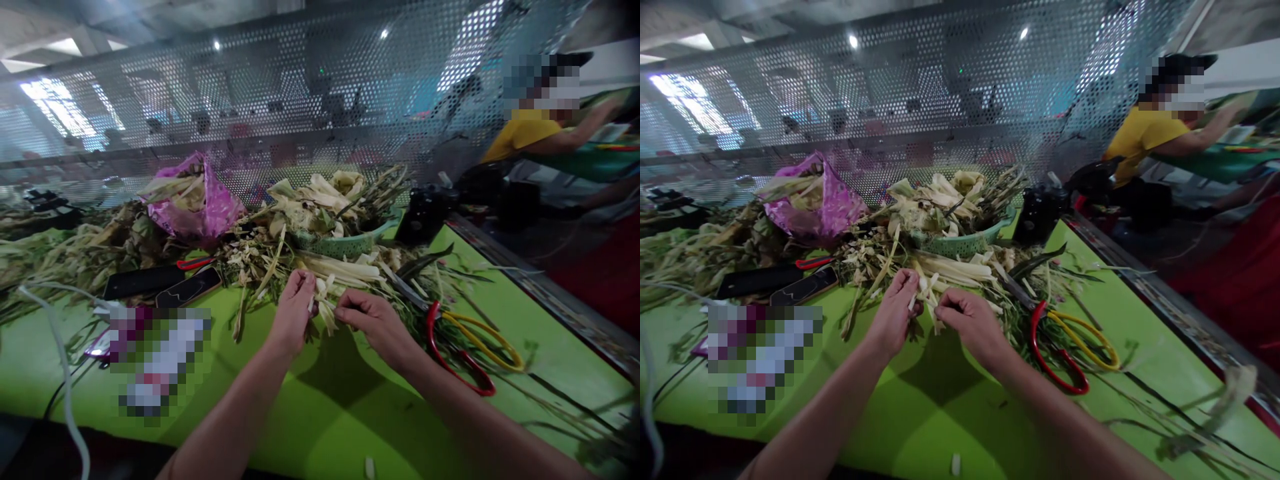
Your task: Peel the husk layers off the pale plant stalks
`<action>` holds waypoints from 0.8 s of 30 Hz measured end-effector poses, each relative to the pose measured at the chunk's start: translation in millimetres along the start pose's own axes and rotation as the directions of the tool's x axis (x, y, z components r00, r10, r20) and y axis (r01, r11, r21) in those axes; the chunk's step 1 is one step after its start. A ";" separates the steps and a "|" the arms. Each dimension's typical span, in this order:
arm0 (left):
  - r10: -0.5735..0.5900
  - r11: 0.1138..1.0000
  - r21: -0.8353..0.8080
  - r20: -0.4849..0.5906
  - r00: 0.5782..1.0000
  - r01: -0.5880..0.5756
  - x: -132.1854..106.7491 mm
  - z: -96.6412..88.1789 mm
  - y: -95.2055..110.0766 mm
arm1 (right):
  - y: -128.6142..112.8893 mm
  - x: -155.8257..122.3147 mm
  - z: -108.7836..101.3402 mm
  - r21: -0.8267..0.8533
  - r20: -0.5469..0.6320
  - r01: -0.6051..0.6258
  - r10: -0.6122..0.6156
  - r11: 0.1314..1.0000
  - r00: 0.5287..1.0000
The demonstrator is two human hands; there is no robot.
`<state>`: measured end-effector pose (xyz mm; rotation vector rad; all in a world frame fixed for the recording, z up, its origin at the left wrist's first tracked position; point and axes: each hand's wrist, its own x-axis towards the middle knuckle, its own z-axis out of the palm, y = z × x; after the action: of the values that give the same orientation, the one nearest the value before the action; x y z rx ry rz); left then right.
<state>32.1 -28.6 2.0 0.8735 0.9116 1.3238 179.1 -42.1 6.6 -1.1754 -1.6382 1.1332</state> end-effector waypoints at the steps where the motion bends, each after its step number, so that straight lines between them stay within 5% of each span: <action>1: 0.001 1.000 0.016 0.009 1.000 -0.002 0.0 -0.6 0.5 | 0.3 0.6 -1.1 0.004 0.005 -0.001 0.001 1.000 1.000; 15: -0.059 0.996 0.075 0.236 0.970 0.043 -0.4 -1.8 -6.4 | 4.1 4.8 -5.8 0.196 -0.197 -0.030 0.069 0.980 0.978; 21: -0.019 0.997 0.082 0.145 0.989 0.007 0.3 -3.1 -5.0 | 1.6 5.9 -11.5 0.035 -0.340 0.062 -0.047 0.997 0.939; 24: 0.022 0.998 0.055 0.073 0.997 -0.026 2.1 -3.4 -7.6 | 0.1 3.2 -9.2 -0.033 -0.303 0.053 -0.061 0.998 0.951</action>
<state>32.0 -26.9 -6.4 0.9728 0.8877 1.2843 187.0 -37.1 9.4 -1.2419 -1.4417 0.8490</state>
